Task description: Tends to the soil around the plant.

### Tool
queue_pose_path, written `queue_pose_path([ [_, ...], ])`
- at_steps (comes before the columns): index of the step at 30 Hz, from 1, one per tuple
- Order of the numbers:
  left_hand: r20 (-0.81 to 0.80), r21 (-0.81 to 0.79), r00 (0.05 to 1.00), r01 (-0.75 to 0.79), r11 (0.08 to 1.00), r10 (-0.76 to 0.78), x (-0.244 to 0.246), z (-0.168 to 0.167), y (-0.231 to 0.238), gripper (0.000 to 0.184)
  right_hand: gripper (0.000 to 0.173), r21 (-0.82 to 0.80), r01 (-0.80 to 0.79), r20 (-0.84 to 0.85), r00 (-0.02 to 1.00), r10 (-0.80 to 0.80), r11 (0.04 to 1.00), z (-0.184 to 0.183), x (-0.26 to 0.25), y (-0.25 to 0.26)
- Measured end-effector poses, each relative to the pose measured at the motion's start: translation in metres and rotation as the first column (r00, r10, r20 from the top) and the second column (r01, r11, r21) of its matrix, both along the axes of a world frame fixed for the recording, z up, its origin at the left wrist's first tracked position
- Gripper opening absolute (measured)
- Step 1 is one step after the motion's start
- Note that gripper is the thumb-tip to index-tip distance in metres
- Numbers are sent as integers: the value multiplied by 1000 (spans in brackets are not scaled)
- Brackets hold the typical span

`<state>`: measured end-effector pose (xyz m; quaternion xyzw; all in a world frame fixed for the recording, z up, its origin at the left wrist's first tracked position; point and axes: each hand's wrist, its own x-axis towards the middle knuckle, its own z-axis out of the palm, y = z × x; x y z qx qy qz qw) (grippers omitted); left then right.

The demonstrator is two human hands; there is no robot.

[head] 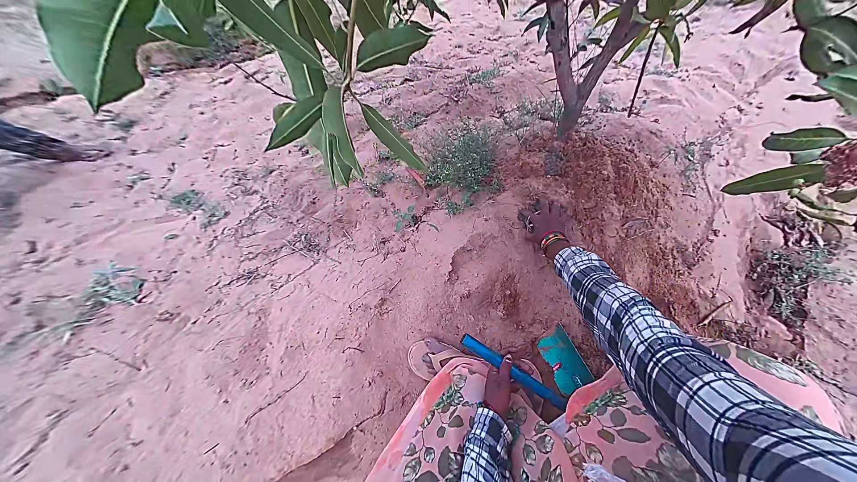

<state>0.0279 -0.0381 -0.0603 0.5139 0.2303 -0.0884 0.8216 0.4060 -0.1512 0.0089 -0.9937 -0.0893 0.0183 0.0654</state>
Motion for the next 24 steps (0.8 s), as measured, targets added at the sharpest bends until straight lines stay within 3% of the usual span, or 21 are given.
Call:
queue_pose_path([
  [5, 42, 22, 999, 15, 1000, -15, 3, -2, 2, 41, 80, -80, -39, -122, 992, 29, 996, -10, -46, -21],
  [10, -17, 12, 1000, 14, 1000, -14, -2, 0, 2, 41, 75, 11, -26, -114, 993, 27, 1000, -31, -89, -42],
  [15, -57, -1, 998, 29, 1000, -29, -2, 1, 4, 43, 74, 82, -58, -55, 997, 63, 995, -34, -67, -37],
  [19, -21, -34, 1000, -9, 999, 8, -1, -2, 4, 41, 74, 36, -73, -26, 997, 74, 997, -21, -24, -18],
  [24, 30, -25, 1000, 4, 1000, -3, 2, -6, 1, 42, 76, -47, -115, -32, 993, 113, 992, -12, -15, -21],
])
